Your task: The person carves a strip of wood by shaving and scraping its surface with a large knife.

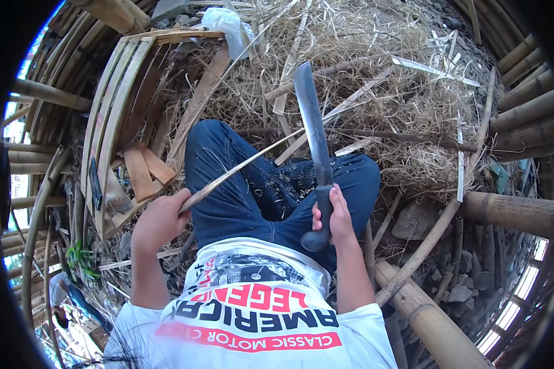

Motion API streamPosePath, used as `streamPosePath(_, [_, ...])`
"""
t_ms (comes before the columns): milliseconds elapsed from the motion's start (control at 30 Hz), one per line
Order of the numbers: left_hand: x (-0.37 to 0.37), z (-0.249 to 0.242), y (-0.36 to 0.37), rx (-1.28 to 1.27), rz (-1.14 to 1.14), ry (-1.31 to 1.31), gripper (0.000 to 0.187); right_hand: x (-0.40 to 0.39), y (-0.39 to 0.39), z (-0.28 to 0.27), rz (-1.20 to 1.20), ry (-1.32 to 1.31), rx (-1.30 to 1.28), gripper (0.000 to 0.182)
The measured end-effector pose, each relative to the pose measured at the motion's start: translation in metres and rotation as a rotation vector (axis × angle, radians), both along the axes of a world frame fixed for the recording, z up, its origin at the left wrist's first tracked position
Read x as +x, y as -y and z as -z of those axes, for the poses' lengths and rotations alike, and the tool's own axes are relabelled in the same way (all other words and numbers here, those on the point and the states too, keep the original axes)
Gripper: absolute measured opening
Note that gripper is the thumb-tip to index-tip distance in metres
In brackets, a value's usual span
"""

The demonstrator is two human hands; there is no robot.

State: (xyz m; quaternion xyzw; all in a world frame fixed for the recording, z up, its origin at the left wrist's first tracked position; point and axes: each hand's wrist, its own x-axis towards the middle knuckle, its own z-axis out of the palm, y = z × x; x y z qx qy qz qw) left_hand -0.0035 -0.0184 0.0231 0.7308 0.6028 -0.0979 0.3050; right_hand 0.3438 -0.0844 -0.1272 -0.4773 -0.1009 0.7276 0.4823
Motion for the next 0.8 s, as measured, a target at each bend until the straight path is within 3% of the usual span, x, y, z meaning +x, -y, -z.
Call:
streamPosePath(100, [0.004, -0.004, -0.002, 0.033, -0.004, -0.026, 0.019, 0.013, 0.000, 0.001, -0.051, 0.017, 0.003, 0.035])
streamPosePath(233, [0.005, -0.007, -0.002, 0.040, -0.026, -0.066, 0.019, 0.001, -0.005, -0.006, 0.068, -0.107, -0.054, 0.032])
streamPosePath(333, [0.006, -0.005, -0.006, 0.107, 0.012, -0.038, 0.020, 0.002, -0.005, -0.023, -0.113, 0.056, 0.037, 0.033])
streamPosePath(433, [0.015, -0.006, -0.004, 0.102, -0.012, -0.081, 0.020, 0.003, -0.013, -0.008, 0.035, 0.010, 0.010, 0.033])
streamPosePath(467, [0.015, -0.002, -0.003, 0.137, 0.034, -0.056, 0.021, -0.003, -0.014, -0.006, 0.079, 0.031, -0.077, 0.041])
streamPosePath(633, [0.017, -0.012, -0.010, 0.144, -0.008, 0.002, 0.023, -0.004, -0.008, -0.028, 0.006, 0.142, -0.040, 0.046])
streamPosePath(800, [0.019, -0.005, -0.007, 0.216, -0.009, 0.027, 0.025, 0.002, -0.012, -0.003, 0.077, -0.066, -0.093, 0.043])
